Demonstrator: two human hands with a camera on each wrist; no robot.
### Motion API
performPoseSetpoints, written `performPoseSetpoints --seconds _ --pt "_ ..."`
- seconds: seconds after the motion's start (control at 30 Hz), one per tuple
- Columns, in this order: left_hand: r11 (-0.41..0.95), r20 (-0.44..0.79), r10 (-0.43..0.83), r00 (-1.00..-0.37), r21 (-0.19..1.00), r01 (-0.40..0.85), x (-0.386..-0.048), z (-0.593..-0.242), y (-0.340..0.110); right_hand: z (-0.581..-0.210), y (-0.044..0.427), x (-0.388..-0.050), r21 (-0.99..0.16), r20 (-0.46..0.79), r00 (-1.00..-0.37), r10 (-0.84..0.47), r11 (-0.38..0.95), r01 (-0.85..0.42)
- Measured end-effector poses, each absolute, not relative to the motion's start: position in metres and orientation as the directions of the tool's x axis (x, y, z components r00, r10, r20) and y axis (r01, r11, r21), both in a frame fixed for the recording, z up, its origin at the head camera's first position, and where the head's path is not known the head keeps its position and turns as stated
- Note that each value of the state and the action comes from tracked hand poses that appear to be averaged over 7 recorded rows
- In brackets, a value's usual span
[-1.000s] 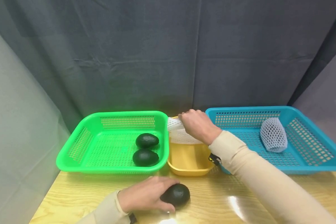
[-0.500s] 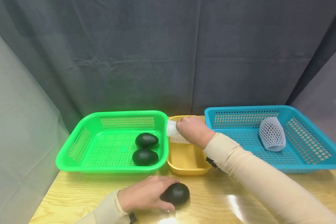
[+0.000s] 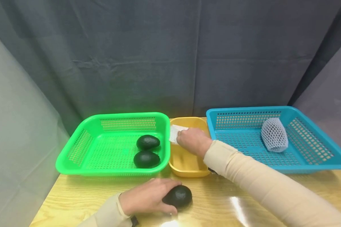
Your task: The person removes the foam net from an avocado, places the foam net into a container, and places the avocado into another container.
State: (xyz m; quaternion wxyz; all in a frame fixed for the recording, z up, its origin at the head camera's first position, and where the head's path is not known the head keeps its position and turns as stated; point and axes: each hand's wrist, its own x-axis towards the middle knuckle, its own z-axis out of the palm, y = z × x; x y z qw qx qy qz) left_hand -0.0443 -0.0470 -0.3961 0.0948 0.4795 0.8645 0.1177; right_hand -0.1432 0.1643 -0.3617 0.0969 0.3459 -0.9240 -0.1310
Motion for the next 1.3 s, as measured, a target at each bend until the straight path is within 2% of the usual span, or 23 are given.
performPoseSetpoints --seconds 0.17,0.33,0.7,0.97,1.1,1.3 --pt "0.499 -0.035 0.859 -0.512 0.285 0.818 -0.044 -0.396 -0.047 -0.367 0.159 -0.137 0.247 0.074 -0.765 -0.640 0.755 -0.607" --pt "0.496 -0.027 0.859 -0.511 0.282 0.821 -0.044 -0.396 -0.046 -0.374 0.155 -0.132 0.215 0.062 -0.756 -0.652 0.748 -0.628" --pt "0.485 -0.018 0.865 -0.502 0.289 0.825 -0.044 -0.396 -0.045 -0.387 0.150 -0.124 0.211 0.092 -0.741 -0.666 0.740 -0.639" --pt "0.510 -0.040 0.853 -0.521 0.281 0.813 -0.044 -0.395 -0.047 -0.390 0.147 -0.118 0.319 0.070 -0.701 -0.710 0.682 -0.658" --pt "0.510 -0.042 0.853 -0.520 0.280 0.814 -0.044 -0.395 -0.047 -0.392 0.148 -0.116 0.342 0.066 -0.722 -0.689 0.695 -0.632" --pt "0.511 -0.042 0.852 -0.522 0.279 0.813 -0.044 -0.394 -0.046 -0.400 0.151 -0.116 0.371 0.128 -0.735 -0.665 0.720 -0.586"
